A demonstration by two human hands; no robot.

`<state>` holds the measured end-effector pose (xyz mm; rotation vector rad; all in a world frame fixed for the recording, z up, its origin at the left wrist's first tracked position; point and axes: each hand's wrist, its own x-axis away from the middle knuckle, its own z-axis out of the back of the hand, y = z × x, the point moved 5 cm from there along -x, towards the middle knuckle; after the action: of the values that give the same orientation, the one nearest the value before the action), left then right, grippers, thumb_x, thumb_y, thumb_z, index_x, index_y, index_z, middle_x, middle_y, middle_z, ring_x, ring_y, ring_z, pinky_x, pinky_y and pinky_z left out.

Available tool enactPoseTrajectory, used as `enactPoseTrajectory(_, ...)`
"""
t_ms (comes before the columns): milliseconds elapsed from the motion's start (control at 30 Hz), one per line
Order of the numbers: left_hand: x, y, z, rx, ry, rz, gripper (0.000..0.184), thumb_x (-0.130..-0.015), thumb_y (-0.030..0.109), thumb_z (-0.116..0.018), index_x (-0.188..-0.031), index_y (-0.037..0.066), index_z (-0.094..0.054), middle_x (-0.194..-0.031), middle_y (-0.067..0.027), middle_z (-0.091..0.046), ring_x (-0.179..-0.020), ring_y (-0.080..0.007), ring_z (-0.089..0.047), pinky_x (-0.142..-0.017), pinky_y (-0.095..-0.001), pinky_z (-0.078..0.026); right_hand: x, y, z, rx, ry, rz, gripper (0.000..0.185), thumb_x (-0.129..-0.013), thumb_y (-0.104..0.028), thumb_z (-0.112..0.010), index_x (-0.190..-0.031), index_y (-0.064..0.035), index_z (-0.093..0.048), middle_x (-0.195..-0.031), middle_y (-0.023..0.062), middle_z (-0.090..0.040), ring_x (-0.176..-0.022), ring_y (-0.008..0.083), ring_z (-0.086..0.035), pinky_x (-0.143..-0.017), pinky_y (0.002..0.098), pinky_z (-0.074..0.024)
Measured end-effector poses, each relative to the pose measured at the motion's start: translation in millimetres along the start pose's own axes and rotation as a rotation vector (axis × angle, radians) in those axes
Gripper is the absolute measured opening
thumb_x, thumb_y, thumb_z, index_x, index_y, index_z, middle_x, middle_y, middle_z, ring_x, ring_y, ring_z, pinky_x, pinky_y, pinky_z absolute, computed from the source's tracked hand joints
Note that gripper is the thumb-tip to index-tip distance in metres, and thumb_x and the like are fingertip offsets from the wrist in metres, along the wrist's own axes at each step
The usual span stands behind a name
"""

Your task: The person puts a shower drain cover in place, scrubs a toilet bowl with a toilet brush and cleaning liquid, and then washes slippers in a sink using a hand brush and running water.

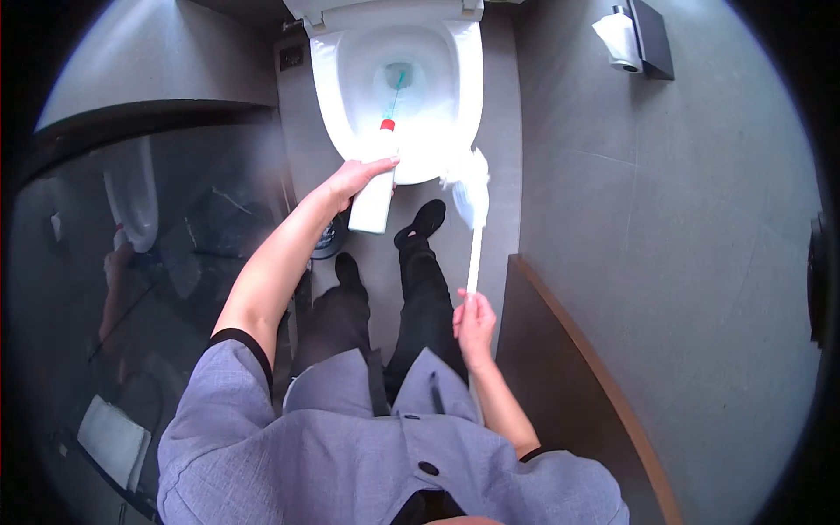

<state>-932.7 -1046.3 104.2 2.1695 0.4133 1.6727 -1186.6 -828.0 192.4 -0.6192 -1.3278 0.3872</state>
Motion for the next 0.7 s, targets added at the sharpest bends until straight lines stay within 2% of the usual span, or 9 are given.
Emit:
enactPoseTrajectory(200,-6.7,-22.7,10.9,0.001,0.11,0.1,0.067,-0.074,0.046,-0.076,-0.112,-0.006,-0.057,-0.095,-0.0137,-0.065,-0.082,-0.0217,-0.066,-0.074,-0.0338,-0.054,-25.5,-43.3,11.1,0.137,-0.085,-0.027,0.03,-0.101,-0.024,-0.043,-0.122,-0.0033,-0.052,-0.059,-0.0023,-0.048,-0.042,0.0034,-0.04,-0.037,0.0195,-0.0317)
enactPoseTrajectory(300,-3.7,-17.2,10.0,-0.064,0.147,0.076,0.073,-0.07,0.05,-0.077,-0.112,-0.006,-0.058,-0.099,-0.0145,-0.065,-0.086,-0.0226,-0.065,-0.077,-0.0343,-0.053,-34.1,-56.7,9.8,0.218,-0.116,-0.001,0.039,-0.101,-0.02,-0.042,-0.137,-0.0049,-0.039,-0.062,-0.001,-0.051,-0.048,0.0062,-0.045,-0.043,0.0226,-0.0377)
enactPoseTrajectory(400,-15.0,-14.1,16.4,-0.248,0.204,-0.004,0.079,-0.067,0.054,-0.077,-0.115,-0.005,-0.056,-0.102,-0.0163,-0.065,-0.091,-0.0246,-0.065,-0.08,-0.0357,-0.052,-60.0,-71.0,-2.8,0.441,-0.176,0.21,0.047,-0.101,-0.018,-0.039,-0.146,-0.0095,-0.027,-0.064,0.0007,-0.053,-0.047,0.0045,-0.043,-0.043,0.0228,-0.0371)
enactPoseTrajectory(433,-19.6,-14.7,20.2,-0.327,0.224,-0.037,0.081,-0.066,0.056,-0.076,-0.116,-0.004,-0.055,-0.104,-0.0172,-0.065,-0.092,-0.0257,-0.065,-0.081,-0.0364,-0.052,-69.3,-86.6,-13.6,0.603,-0.197,0.271,0.052,-0.099,-0.015,-0.042,-0.148,-0.0117,-0.025,-0.067,0.006,-0.058,-0.052,0.0129,-0.054,-0.05,0.031,-0.0444)
enactPoseTrajectory(533,-24.3,-20.3,29.6,-0.605,0.408,-0.123,0.082,-0.064,0.059,-0.074,-0.117,-0.002,-0.055,-0.106,-0.02,-0.065,-0.097,-0.0305,-0.065,-0.084,-0.0389,-0.051,-115.9,-106.7,-51.0,1.054,-0.259,0.483,0.054,-0.095,-0.011,-0.044,-0.147,-0.0133,-0.027,-0.073,0.016,-0.062,-0.065,0.0292,-0.063,-0.06,0.0421,-0.0496)
enactPoseTrajectory(567,-26.0,-23.8,29.4,-0.589,0.445,-0.179,0.074,-0.066,0.048,-0.079,-0.117,0.0,-0.054,-0.107,-0.0201,-0.065,-0.101,-0.0331,-0.064,-0.085,-0.0409,-0.049,-137.9,-109.2,-66.8,1.178,-0.281,0.466,0.056,-0.093,-0.012,-0.045,-0.146,-0.0141,-0.028,-0.08,0.0192,-0.064,-0.072,0.036,-0.063,-0.065,0.0469,-0.0493)
enactPoseTrajectory(600,-18.0,-18.4,29.4,-0.56,0.451,-0.224,0.074,-0.065,0.046,-0.079,-0.118,0.001,-0.054,-0.107,-0.0199,-0.065,-0.101,-0.0334,-0.064,-0.085,-0.0412,-0.05,-157.9,-114.6,-86.9,1.3,-0.295,0.457,0.057,-0.091,-0.012,-0.045,-0.146,-0.015,-0.029,-0.087,0.0223,-0.065,-0.079,0.0427,-0.063,-0.07,0.0518,-0.049)
enactPoseTrajectory(667,-15.3,-20.1,29.4,-0.5,0.46,-0.295,0.075,-0.065,0.043,-0.081,-0.12,0.002,-0.052,-0.107,-0.0195,-0.065,-0.101,-0.034,-0.064,-0.085,-0.042,-0.05,-225.2,-99.7,-125.8,1.476,-0.383,0.273,0.057,-0.09,-0.016,-0.045,-0.145,-0.0162,-0.03,-0.093,0.0263,-0.065,-0.081,0.0456,-0.063,-0.075,0.054,-0.0488)
enactPoseTrajectory(700,-16.1,-24.1,31.2,-0.495,0.474,-0.358,0.075,-0.064,0.038,-0.083,-0.121,0.004,-0.05,-0.107,-0.0189,-0.066,-0.101,-0.0342,-0.064,-0.084,-0.0422,-0.05,-265.0,-89.5,-148.3,1.385,-0.341,0.315,0.057,-0.09,-0.017,-0.044,-0.145,-0.0167,-0.03,-0.092,0.0272,-0.064,-0.082,0.0469,-0.062,-0.077,0.055,-0.0482)
